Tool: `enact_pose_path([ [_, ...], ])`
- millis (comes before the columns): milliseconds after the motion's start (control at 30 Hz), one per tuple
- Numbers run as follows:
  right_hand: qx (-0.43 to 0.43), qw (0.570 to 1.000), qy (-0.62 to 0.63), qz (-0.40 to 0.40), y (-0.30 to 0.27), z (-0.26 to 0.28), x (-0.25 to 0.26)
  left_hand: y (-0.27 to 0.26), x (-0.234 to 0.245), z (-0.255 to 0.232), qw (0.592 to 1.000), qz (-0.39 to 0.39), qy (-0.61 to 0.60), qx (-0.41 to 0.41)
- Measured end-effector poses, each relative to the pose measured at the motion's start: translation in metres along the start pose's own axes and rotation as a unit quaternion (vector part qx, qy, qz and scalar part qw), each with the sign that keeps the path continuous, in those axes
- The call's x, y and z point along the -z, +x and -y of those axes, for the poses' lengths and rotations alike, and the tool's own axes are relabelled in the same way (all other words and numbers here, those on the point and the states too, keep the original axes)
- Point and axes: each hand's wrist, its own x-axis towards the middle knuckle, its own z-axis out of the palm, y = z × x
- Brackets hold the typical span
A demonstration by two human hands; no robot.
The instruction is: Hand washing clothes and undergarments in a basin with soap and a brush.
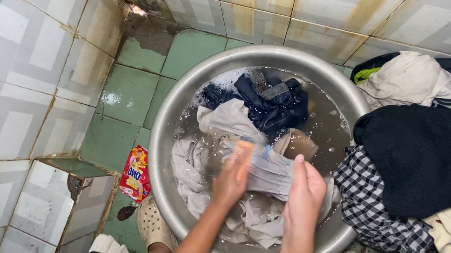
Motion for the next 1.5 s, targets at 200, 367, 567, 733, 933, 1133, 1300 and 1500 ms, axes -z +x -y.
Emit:
enact_pose_path([
  [200,0.069,0.997,-0.004,-0.021,0.017,0.006,0.015,0.017,0.007,0.034,0.946,-0.197,-0.257,-0.003],
  [367,-0.002,0.999,-0.021,-0.030,0.014,-0.016,-0.012,-0.008,-0.012,-0.051,0.975,-0.083,-0.166,-0.125],
  [567,-0.010,0.998,0.043,0.052,-0.012,0.002,-0.021,0.015,-0.004,0.020,0.999,-0.033,-0.008,0.023],
  [733,0.031,0.991,0.024,0.132,-0.047,0.036,-0.026,0.031,0.023,0.063,0.985,-0.052,0.078,0.143],
  [933,0.050,0.962,0.201,0.179,-0.075,0.057,-0.039,0.037,0.062,0.069,0.977,0.005,0.109,0.182],
  [1133,0.008,0.921,0.314,0.230,-0.076,0.045,-0.061,0.037,0.000,0.060,0.981,-0.043,-0.186,0.020],
  [1300,0.034,0.972,0.136,0.190,-0.080,0.118,-0.094,0.027,-0.005,0.027,0.759,0.086,-0.635,0.113],
  [1500,0.210,0.964,-0.131,0.100,-0.034,0.055,-0.046,0.028,0.011,0.018,0.666,0.086,-0.736,0.088],
])
